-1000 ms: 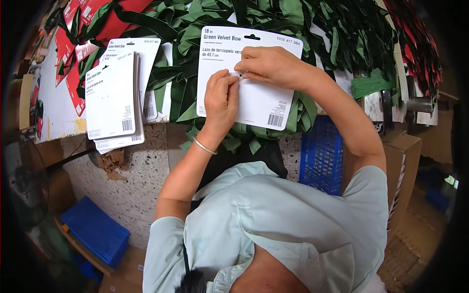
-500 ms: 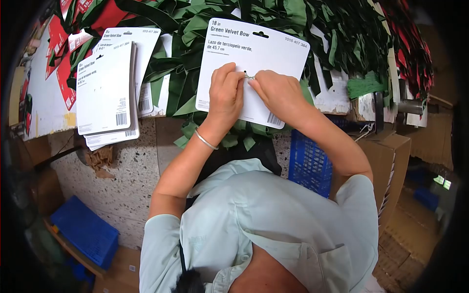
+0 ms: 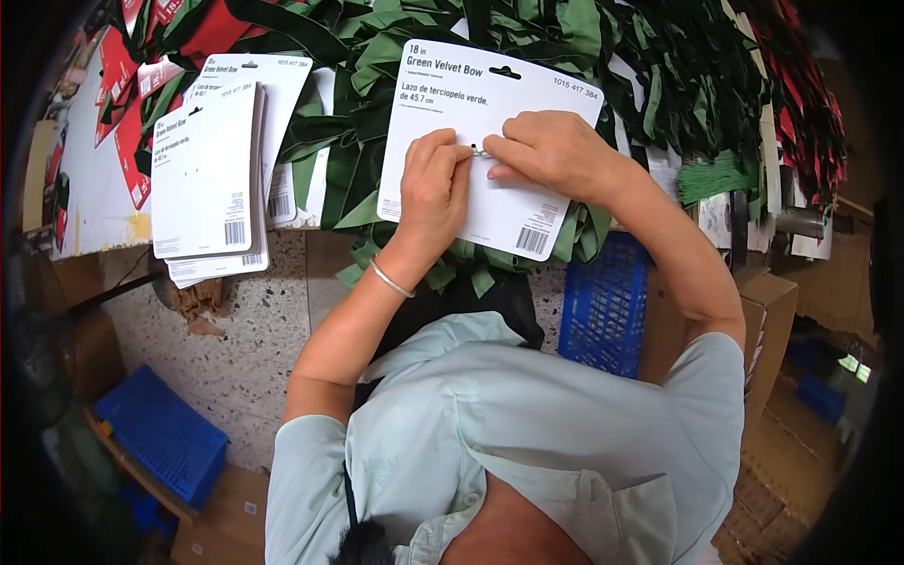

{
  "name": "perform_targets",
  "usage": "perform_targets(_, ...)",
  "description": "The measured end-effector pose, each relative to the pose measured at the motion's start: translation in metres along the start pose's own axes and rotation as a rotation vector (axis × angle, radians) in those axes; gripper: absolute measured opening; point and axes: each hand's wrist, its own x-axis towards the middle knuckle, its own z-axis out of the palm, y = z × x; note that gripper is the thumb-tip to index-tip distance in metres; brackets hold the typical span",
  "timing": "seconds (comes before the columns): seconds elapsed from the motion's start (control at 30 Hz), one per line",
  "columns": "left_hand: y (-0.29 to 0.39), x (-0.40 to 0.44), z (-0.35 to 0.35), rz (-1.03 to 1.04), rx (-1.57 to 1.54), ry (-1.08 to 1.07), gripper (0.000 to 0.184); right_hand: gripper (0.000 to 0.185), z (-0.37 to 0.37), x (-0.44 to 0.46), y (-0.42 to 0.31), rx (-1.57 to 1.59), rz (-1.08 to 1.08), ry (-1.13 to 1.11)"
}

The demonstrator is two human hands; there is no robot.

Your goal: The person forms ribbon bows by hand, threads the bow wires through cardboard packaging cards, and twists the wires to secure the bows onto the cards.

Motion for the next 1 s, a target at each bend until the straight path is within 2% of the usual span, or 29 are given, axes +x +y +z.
perform_targets(0.13, 0.0, -0.001, 0.003, 0.004, 0.018, 0.005, 0.016, 0.024, 0.012, 0.004, 0.001, -0.073, 0.017, 0.092)
perform_targets(0.2, 0.0, -0.002, 0.002, -0.002, 0.029, 0.008, 0.017, 0.027, 0.021, 0.007, -0.001, -0.123, 0.123, 0.204)
perform_targets(0.23, 0.0, -0.002, 0.002, 0.002, 0.03, 0.005, 0.017, 0.027, 0.024, 0.009, -0.004, -0.124, 0.126, 0.208)
perform_targets(0.3, 0.001, -0.003, 0.002, 0.014, 0.036, 0.017, 0.018, 0.03, 0.03, 0.011, -0.01, -0.188, 0.328, 0.187)
perform_targets(0.33, 0.001, -0.005, 0.002, 0.018, 0.035, 0.014, 0.018, 0.03, 0.035, 0.013, -0.011, -0.19, 0.332, 0.189)
perform_targets(0.4, 0.005, -0.008, 0.002, 0.112, 0.162, -0.06, 0.029, 0.035, 0.044, 0.015, -0.012, -0.178, 0.437, 0.217)
perform_targets(0.47, 0.023, -0.014, -0.005, 0.116, 0.264, -0.213, 0.045, 0.035, 0.048, 0.015, -0.013, -0.194, 0.448, 0.226)
perform_targets(0.5, 0.024, -0.024, -0.01, 0.133, 0.298, -0.331, 0.062, 0.034, 0.049, 0.015, -0.013, -0.206, 0.453, 0.235)
perform_targets(0.6, 0.035, -0.041, -0.023, 0.184, 0.313, -0.484, 0.076, 0.034, 0.051, 0.016, -0.013, -0.207, 0.483, 0.232)
perform_targets(0.67, 0.033, -0.04, -0.025, 0.205, 0.317, -0.491, 0.075, 0.034, 0.045, 0.017, -0.017, -0.214, 0.492, 0.236)
perform_targets(0.7, 0.033, -0.038, -0.026, 0.217, 0.318, -0.501, 0.075, 0.031, 0.038, 0.017, -0.018, -0.175, 0.548, 0.152)
perform_targets(0.73, 0.033, -0.037, -0.029, 0.231, 0.323, -0.492, 0.075, 0.029, 0.029, 0.018, -0.02, -0.136, 0.604, 0.07)
perform_targets(0.77, 0.033, -0.036, -0.033, 0.241, 0.292, -0.482, 0.072, 0.029, 0.02, 0.017, -0.023, -0.148, 0.6, 0.081)
perform_targets(0.83, 0.03, -0.035, -0.043, 0.269, 0.231, -0.382, 0.069, 0.023, -0.003, 0.011, -0.033, 0.073, 0.769, 0.441)
perform_targets(0.87, 0.026, -0.034, -0.05, 0.286, 0.201, -0.296, 0.069, 0.015, -0.017, 0.003, -0.037, 0.056, 0.664, 0.61)
perform_targets(0.9, 0.019, -0.031, -0.058, 0.321, 0.271, -0.182, 0.056, 0.012, -0.027, -0.002, -0.042, 0.03, 0.61, 0.771)
perform_targets(0.93, 0.017, -0.027, -0.068, 0.249, 0.269, -0.079, 0.049, 0.012, -0.037, -0.007, -0.047, 0.051, 0.59, 0.839)
perform_targets(1.0, 0.026, -0.02, -0.09, 0.018, 0.156, 0.093, 0.039, 0.013, -0.042, -0.014, -0.06, 0.224, 0.692, 0.86)
